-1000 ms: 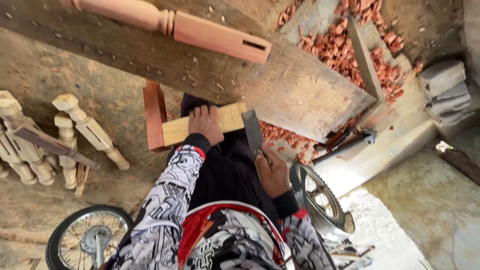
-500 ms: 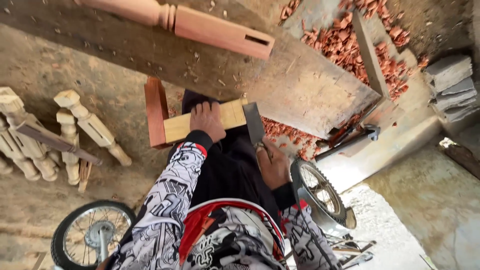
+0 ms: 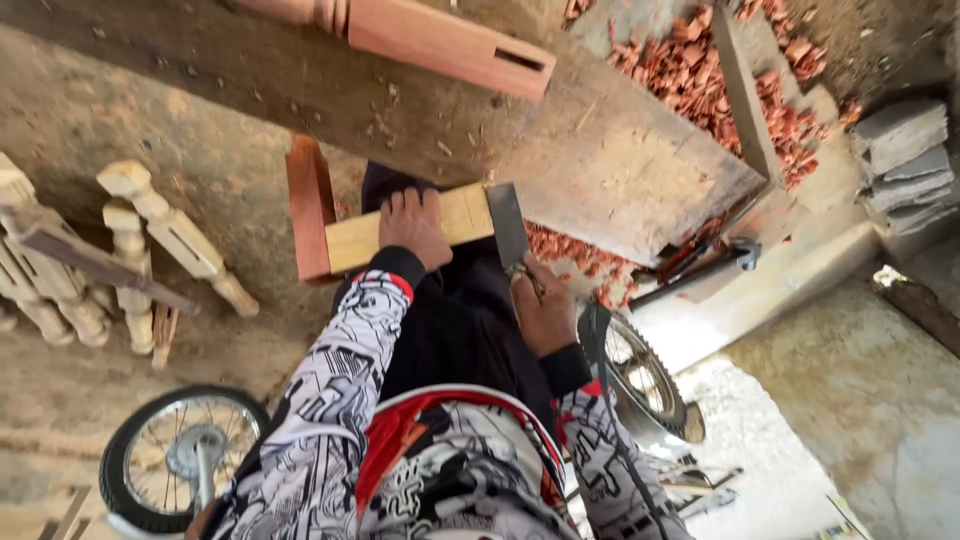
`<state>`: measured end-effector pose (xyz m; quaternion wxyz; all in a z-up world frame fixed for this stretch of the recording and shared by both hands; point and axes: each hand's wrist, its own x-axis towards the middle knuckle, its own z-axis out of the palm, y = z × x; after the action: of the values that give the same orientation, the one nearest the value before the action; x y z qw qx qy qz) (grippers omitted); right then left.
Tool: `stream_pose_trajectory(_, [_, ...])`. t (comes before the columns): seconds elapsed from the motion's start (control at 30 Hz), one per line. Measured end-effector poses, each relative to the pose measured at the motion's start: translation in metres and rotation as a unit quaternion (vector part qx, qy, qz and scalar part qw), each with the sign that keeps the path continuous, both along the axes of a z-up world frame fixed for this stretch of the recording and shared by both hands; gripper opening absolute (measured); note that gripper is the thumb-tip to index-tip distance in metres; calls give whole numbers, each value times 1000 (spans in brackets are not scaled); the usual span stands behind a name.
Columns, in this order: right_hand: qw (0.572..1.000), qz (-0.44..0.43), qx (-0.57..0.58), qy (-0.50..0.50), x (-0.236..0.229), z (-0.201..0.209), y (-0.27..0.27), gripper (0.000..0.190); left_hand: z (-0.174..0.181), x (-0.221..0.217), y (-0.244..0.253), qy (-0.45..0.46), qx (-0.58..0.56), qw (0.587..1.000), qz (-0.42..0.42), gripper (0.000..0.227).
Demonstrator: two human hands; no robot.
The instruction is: The person assembles a wooden chair by fitting a rectangular wooden piece into a pre-drilled slot on a chair frame. They use a chisel to adjust the fit and a hammer to secure the piece. The person then lifts the assembled chair to inspect the joint.
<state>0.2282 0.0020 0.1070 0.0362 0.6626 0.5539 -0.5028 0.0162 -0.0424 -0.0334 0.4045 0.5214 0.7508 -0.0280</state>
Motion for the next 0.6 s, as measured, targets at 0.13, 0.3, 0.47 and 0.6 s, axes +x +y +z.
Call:
stream_pose_trajectory(0.13, [1000,-2,4,-9,2,-4,1,43,-5,-4,11,0,-8,1000,-1,51])
stream_pose_trajectory(0.3, [999,-49,-3,0,-3,4,-5,44,10,-8,17,-8,-28,1000,-9,49])
stream_pose_trajectory(0.47, [1000,-2,28,-13,-4,6,-2,42,1,-5,7,-19,-56,998,-7,50])
stream_pose_trajectory(0.6, [997,-48,-41,-54,-6,20,4,44,-1,-6,13,-5,15,1000,2,46])
